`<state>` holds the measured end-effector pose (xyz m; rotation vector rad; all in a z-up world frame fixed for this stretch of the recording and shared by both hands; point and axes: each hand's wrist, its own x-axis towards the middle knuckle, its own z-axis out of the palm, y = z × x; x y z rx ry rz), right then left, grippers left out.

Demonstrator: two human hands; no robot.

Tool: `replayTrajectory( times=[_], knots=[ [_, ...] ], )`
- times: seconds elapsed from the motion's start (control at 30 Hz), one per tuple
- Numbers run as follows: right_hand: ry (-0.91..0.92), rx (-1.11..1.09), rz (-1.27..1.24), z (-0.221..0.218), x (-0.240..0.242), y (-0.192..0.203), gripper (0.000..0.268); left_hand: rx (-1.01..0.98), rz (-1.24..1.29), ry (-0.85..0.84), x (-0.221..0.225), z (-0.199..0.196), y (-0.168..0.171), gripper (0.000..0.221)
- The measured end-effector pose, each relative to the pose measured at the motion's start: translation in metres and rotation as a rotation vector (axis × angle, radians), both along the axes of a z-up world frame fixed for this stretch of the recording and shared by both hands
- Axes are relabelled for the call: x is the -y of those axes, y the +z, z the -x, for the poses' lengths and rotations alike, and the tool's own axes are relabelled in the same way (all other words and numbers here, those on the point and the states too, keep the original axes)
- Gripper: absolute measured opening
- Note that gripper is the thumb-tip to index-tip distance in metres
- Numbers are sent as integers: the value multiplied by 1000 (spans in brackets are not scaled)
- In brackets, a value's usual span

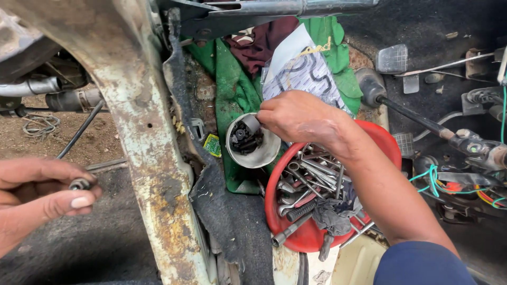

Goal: The person installs a starter motor into an engine compartment, handling bolts and nuts by hand and using a wrench. They move a white sheet and pick through a container of small metal parts.

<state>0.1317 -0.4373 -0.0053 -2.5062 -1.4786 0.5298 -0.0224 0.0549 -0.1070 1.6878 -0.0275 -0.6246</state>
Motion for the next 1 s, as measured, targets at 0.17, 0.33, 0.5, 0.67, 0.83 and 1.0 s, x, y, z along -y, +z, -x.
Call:
replayTrajectory(
  times=[0.17, 0.33, 0.5, 0.67, 0.83, 1.0],
  knots=[
    [-106, -53, -270, 4, 20, 14, 15, 50, 108, -110, -34, 11, -43, 45],
    [-340, -124, -380, -1, 48, 29, 15, -90, 159, -186, -69, 15, -103, 51],
    [-409, 0, -1, -24, 66, 7, 15, -180, 261, -278, -86, 5, -129, 50],
    [-436, -45, 348, -46, 69, -46, 19, -56, 91, -190, -73, 23, -101, 46],
    [-394, 48, 241, -44, 67, -48, 20, -141, 127, -187, -51, -1, -61, 48],
    [-242, -107, -17, -15, 39, -13, 21, -33, -90, -12, -1, 6, 8, 30]
  ],
)
